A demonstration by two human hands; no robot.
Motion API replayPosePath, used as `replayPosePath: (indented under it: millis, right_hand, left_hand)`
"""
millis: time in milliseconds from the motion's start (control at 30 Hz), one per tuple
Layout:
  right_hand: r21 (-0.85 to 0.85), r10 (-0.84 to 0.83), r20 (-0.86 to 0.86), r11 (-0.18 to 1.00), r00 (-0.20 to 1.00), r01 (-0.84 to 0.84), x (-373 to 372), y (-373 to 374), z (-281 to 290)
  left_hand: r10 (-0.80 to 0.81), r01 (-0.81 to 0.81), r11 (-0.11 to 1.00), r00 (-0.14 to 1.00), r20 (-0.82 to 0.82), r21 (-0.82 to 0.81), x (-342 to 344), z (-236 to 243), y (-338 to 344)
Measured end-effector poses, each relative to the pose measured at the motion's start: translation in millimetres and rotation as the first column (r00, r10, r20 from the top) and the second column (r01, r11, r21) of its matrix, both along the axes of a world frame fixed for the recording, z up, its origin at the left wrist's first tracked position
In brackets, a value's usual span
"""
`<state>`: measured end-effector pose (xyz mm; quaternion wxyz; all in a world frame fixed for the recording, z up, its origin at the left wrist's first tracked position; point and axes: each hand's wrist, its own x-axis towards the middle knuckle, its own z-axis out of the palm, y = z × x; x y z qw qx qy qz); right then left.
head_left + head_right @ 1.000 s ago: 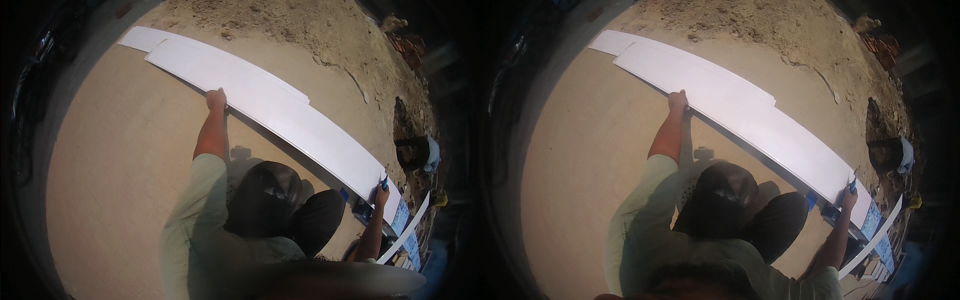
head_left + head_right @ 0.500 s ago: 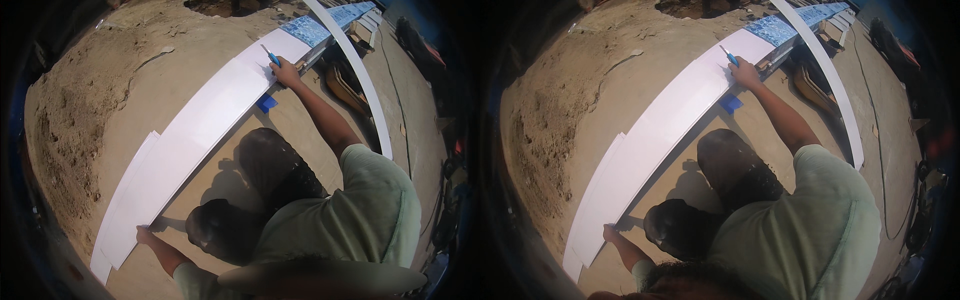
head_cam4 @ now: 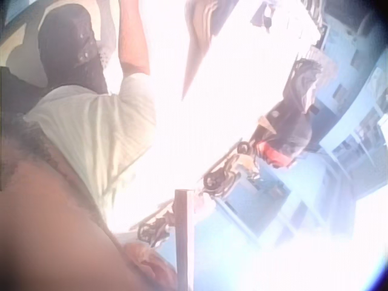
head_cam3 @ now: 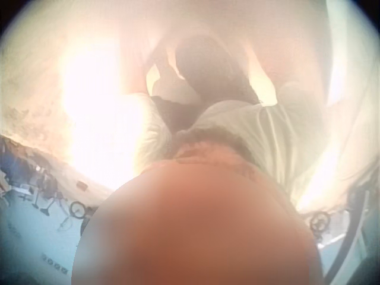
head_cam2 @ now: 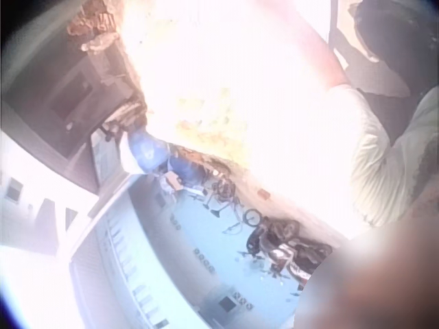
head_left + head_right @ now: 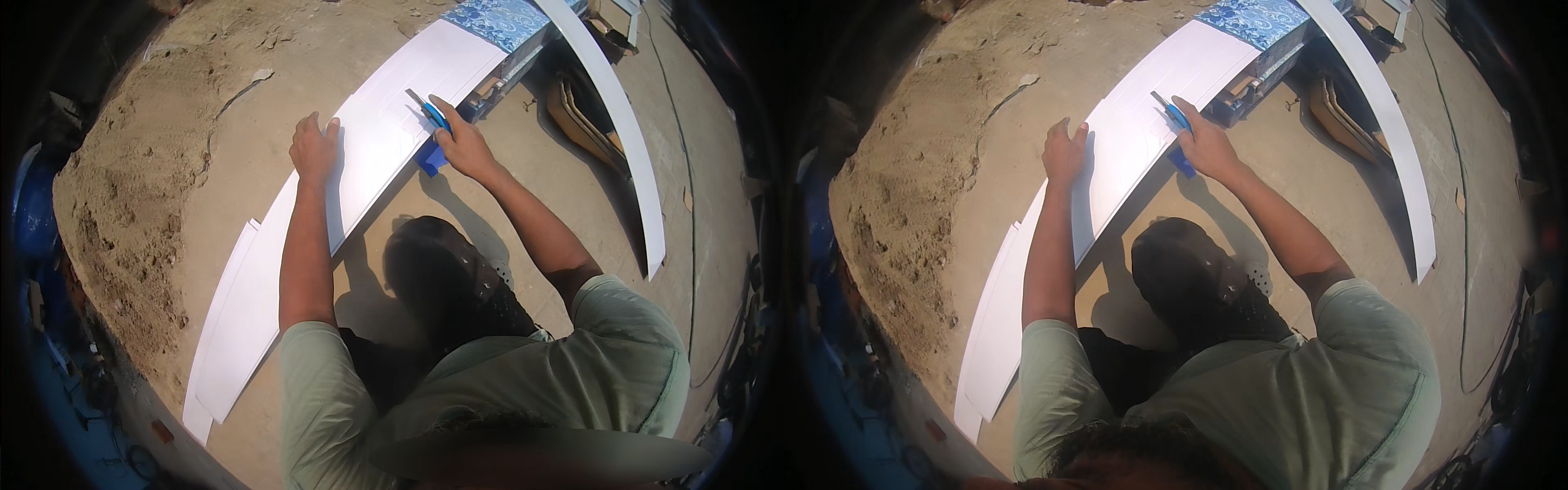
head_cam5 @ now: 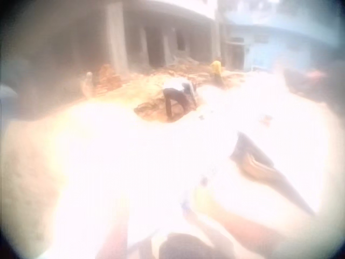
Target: The person kneels on the ground and uses a utility knife to cut long white PVC sheets into smaller rectangular pieces. They repeatedly score the material and snap it apart, stacking the cut pieces on the floor.
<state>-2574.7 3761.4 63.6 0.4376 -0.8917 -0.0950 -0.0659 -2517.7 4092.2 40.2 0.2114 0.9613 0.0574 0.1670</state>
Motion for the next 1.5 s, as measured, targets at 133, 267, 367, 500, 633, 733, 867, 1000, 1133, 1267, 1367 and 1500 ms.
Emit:
replayPosePath:
  millis: [133, 267, 367, 500, 633, 733, 867, 1000, 1133, 1267, 1367, 1500]
  right_hand:
    - [-0.085, 0.143, 0.063, 0.987, 0.988, -0.137, 13.0, 7.9, 12.1]
    - [-0.213, 0.182, -0.039, 0.959, 0.983, -0.186, 44.7, 26.6, 24.6]
    - [-0.328, 0.216, -0.055, 0.918, 0.975, -0.222, 82.0, 54.3, 27.2]
    - [-0.464, 0.259, -0.061, 0.848, 0.964, -0.257, 115.9, 86.2, 13.4]
    - [-0.529, 0.286, -0.066, 0.802, 0.956, -0.277, 124.0, 103.1, 7.0]
    - [-0.599, 0.286, -0.156, 0.734, 0.945, -0.321, 126.9, 113.4, 12.2]
    - [-0.687, 0.265, -0.213, 0.643, 0.941, -0.337, 133.5, 130.3, 17.2]
    - [-0.734, 0.222, -0.208, 0.608, 0.953, -0.302, 129.9, 143.8, 18.9]
    - [-0.762, 0.196, -0.226, 0.575, 0.954, -0.298, 112.9, 142.3, 30.5]
    - [-0.77, 0.177, -0.267, 0.552, 0.947, -0.32, 87.8, 120.8, 39.5]
    - [-0.757, 0.176, -0.284, 0.563, 0.943, -0.333, 70.4, 104.4, 36.8]
    - [-0.768, 0.164, -0.318, 0.533, 0.934, -0.355, 41.8, 80.1, 37.1]
  left_hand:
    - [0.128, -0.132, 0.991, 0.964, -0.233, -0.001, 37.7, -9.0, -45.5]
    - [0.179, -0.167, 0.983, 0.958, -0.223, 0.075, 45.5, -28.5, -44.2]
    - [0.173, -0.171, 0.985, 0.961, -0.215, 0.027, 50.0, -35.1, -38.9]
    - [0.122, -0.134, 0.99, 0.968, -0.219, -0.041, 54.0, -39.2, -32.3]
    - [0.122, -0.137, 0.988, 0.972, -0.202, -0.065, 58.9, -46.4, -27.5]
    - [0.12, -0.136, 0.988, 0.972, -0.202, -0.069, 62.6, -54.8, -24.9]
    - [0.119, -0.136, 0.985, 0.981, -0.151, -0.106, 64.8, -62.8, -21.0]
    - [0.079, -0.108, 0.987, 0.971, -0.226, -0.117, 65.9, -62.1, -14.1]
    - [0.053, -0.092, 0.985, 0.965, -0.256, -0.144, 66.7, -61.0, -9.8]
    - [0.05, -0.095, 0.982, 0.965, -0.256, -0.164, 66.9, -64.7, -7.9]
    - [0.069, -0.109, 0.983, 0.965, -0.254, -0.147, 68.3, -68.1, -7.5]
    - [0.053, -0.096, 0.987, 0.952, -0.301, -0.132, 70.6, -72.3, -7.0]
